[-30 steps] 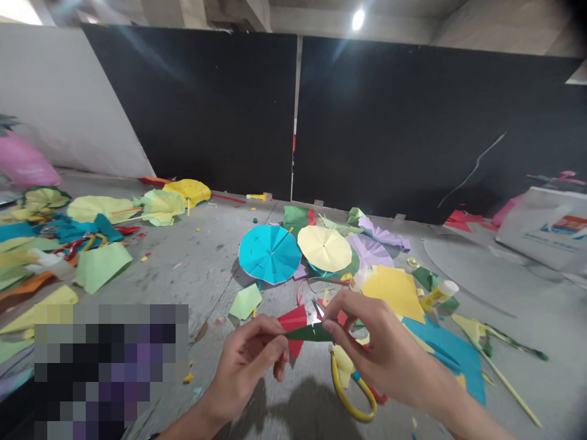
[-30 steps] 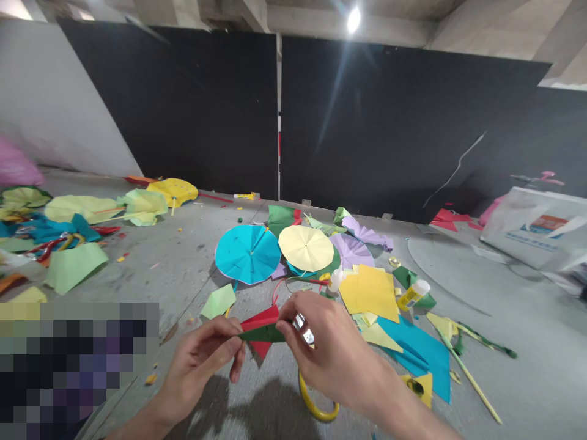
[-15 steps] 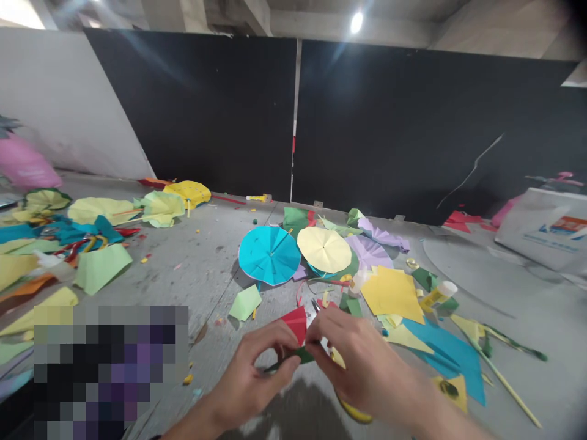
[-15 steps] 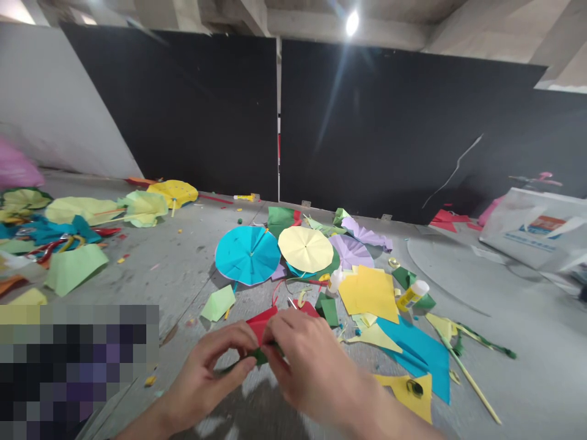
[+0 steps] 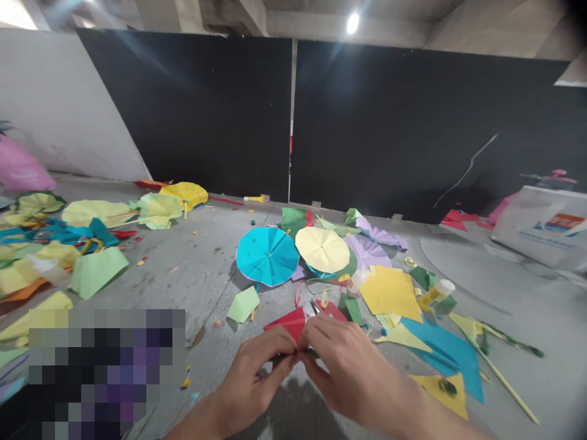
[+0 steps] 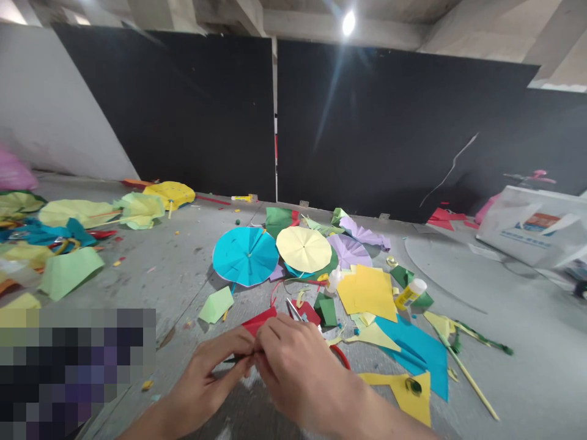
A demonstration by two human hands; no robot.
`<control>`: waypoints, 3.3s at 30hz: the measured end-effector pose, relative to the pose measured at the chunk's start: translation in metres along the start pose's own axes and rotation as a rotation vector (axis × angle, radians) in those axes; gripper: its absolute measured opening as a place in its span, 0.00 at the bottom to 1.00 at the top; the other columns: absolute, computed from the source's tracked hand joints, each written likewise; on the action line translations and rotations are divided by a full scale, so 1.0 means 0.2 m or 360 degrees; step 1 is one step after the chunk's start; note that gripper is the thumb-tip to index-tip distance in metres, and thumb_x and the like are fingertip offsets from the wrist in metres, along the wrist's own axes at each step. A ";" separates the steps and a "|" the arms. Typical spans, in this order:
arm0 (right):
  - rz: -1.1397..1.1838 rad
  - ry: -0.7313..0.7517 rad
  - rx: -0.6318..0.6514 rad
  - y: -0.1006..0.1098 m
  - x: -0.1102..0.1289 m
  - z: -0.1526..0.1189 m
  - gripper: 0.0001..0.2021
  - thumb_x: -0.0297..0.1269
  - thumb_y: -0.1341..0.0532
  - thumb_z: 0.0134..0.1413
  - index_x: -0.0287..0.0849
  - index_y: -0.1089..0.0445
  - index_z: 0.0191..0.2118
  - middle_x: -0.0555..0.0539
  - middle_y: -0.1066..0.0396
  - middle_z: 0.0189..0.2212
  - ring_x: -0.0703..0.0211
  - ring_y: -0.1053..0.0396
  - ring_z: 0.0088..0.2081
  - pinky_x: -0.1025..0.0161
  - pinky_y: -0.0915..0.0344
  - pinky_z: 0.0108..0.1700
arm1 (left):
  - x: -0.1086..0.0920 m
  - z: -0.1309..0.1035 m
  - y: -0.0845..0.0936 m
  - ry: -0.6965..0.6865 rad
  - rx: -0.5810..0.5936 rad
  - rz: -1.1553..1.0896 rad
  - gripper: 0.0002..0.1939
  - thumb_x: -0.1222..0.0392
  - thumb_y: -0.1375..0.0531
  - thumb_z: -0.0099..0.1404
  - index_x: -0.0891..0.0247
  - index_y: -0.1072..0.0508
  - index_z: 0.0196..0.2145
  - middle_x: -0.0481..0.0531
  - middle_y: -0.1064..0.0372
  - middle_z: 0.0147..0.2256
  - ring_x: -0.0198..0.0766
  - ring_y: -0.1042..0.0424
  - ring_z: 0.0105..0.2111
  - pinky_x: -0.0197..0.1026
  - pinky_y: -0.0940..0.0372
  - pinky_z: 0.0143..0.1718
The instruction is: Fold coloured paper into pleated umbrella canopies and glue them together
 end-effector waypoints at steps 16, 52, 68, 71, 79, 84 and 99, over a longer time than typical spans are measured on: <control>-0.0041 0.0062 0.0074 0.08 -0.01 -0.03 0.08 0.21 0.38 0.61 0.43 0.31 0.36 0.50 0.26 0.33 0.56 0.29 0.33 0.60 0.43 0.33 | 0.01 0.00 0.01 0.0011 -0.0105 -0.0147 0.05 0.64 0.39 0.72 0.62 0.24 0.37 0.51 0.25 0.31 0.37 0.26 0.32 0.37 0.32 0.36; -0.0061 0.0027 -0.0145 0.02 0.06 -0.07 0.08 0.22 0.40 0.57 0.43 0.32 0.32 0.49 0.28 0.28 0.59 0.32 0.28 0.60 0.45 0.32 | -0.06 -0.02 0.00 -0.0189 -0.0106 0.0005 0.08 0.72 0.41 0.62 0.60 0.28 0.35 0.52 0.26 0.30 0.39 0.27 0.29 0.39 0.34 0.33; -0.0046 -0.0001 -0.0233 0.18 0.02 -0.10 0.12 0.23 0.46 0.65 0.44 0.31 0.33 0.51 0.28 0.26 0.60 0.33 0.26 0.60 0.45 0.29 | -0.04 -0.01 0.02 -0.0120 -0.0099 0.0000 0.08 0.73 0.41 0.61 0.60 0.33 0.30 0.47 0.31 0.27 0.34 0.32 0.27 0.34 0.38 0.31; -0.0068 -0.0083 -0.0366 0.27 -0.02 -0.10 0.10 0.25 0.46 0.66 0.44 0.31 0.36 0.52 0.29 0.26 0.61 0.34 0.25 0.60 0.46 0.28 | -0.01 -0.01 0.05 -0.0059 -0.0160 -0.0021 0.09 0.72 0.43 0.65 0.60 0.34 0.30 0.47 0.33 0.27 0.34 0.33 0.28 0.34 0.37 0.31; -0.0071 0.0053 -0.0235 0.08 0.03 -0.07 0.12 0.23 0.47 0.63 0.44 0.33 0.32 0.49 0.29 0.27 0.59 0.34 0.26 0.59 0.49 0.29 | 0.00 -0.04 0.00 -0.0123 -0.0138 -0.0074 0.06 0.70 0.43 0.67 0.60 0.31 0.35 0.50 0.31 0.31 0.37 0.29 0.32 0.37 0.34 0.36; -0.0093 0.0031 -0.0205 0.02 0.05 -0.06 0.08 0.23 0.41 0.58 0.43 0.33 0.32 0.50 0.28 0.28 0.60 0.34 0.26 0.60 0.48 0.30 | 0.00 -0.04 -0.01 -0.0090 -0.0142 -0.0098 0.06 0.70 0.43 0.67 0.60 0.32 0.33 0.49 0.32 0.30 0.36 0.31 0.30 0.36 0.35 0.34; 0.0027 -0.0020 -0.0223 0.11 0.02 -0.09 0.12 0.24 0.47 0.65 0.43 0.30 0.34 0.50 0.29 0.28 0.59 0.34 0.27 0.59 0.49 0.30 | -0.03 -0.03 0.01 -0.0023 -0.0095 -0.0252 0.07 0.70 0.43 0.68 0.60 0.31 0.32 0.49 0.32 0.29 0.35 0.31 0.30 0.35 0.35 0.34</control>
Point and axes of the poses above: each hand's wrist, its own z-axis towards the middle knuckle, its own y-axis out of the back of the hand, x = y × z, the point moved 3 cm from there along z, towards the middle knuckle
